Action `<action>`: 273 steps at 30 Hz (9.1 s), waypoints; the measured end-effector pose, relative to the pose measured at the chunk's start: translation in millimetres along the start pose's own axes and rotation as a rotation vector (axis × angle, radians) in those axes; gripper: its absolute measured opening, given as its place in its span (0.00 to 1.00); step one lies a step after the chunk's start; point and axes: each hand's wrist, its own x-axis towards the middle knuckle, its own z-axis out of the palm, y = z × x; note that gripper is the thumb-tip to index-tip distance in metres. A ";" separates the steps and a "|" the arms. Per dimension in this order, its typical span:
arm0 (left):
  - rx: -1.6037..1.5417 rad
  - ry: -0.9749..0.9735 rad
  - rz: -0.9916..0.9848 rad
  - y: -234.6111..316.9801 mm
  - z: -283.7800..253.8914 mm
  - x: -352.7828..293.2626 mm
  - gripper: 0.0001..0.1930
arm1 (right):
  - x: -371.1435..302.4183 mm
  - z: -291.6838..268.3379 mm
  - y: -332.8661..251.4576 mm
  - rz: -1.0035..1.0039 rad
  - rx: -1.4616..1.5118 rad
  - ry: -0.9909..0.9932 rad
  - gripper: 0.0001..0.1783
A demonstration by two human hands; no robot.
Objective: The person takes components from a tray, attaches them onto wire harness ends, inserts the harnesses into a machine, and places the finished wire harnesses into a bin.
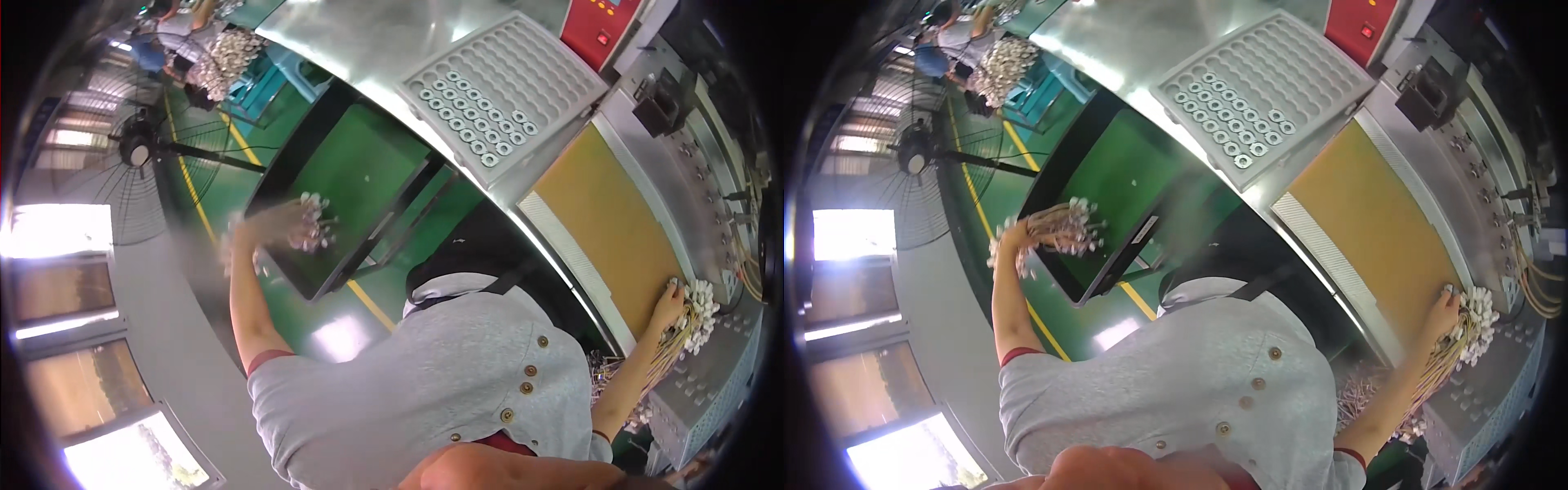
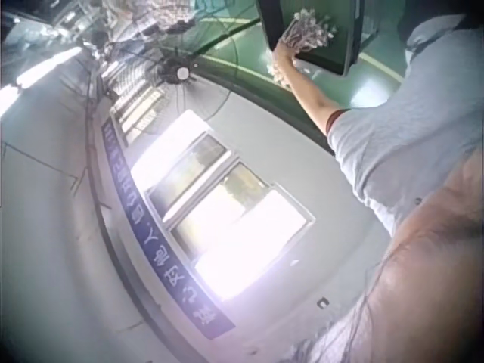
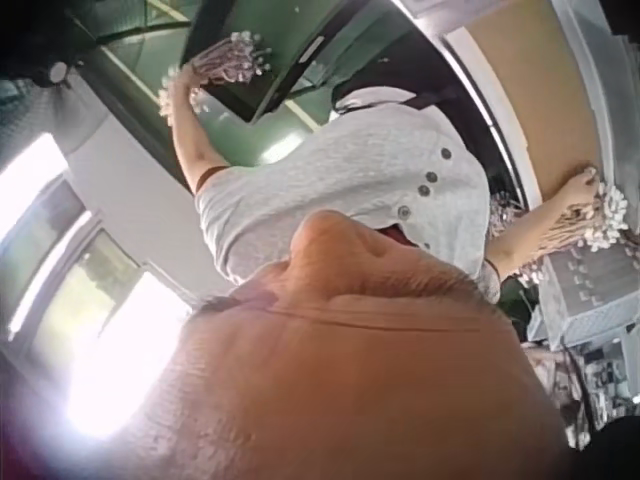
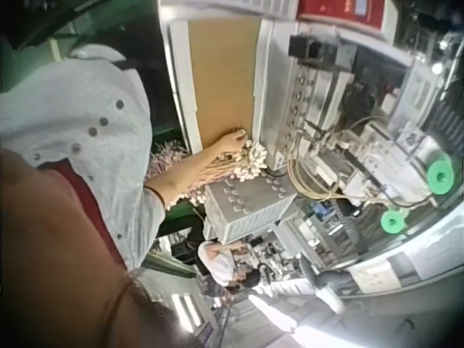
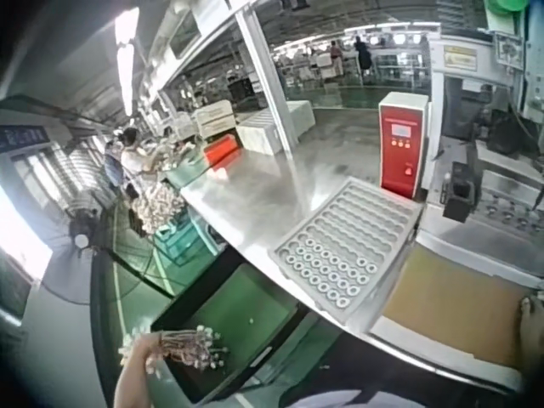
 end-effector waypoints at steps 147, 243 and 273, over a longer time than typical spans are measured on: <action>-0.822 0.304 1.628 626.2 -122.6 -111.0 0.16 | 48.3 52.0 -258.8 -0.425 0.421 -0.619 0.06; -0.929 -0.500 1.279 680.8 -105.6 -117.9 0.10 | 90.2 -0.5 -166.9 0.652 1.114 0.418 0.06; -0.006 0.796 0.721 557.7 -66.7 -27.9 0.16 | 44.4 9.6 -241.5 0.144 0.697 -0.418 0.06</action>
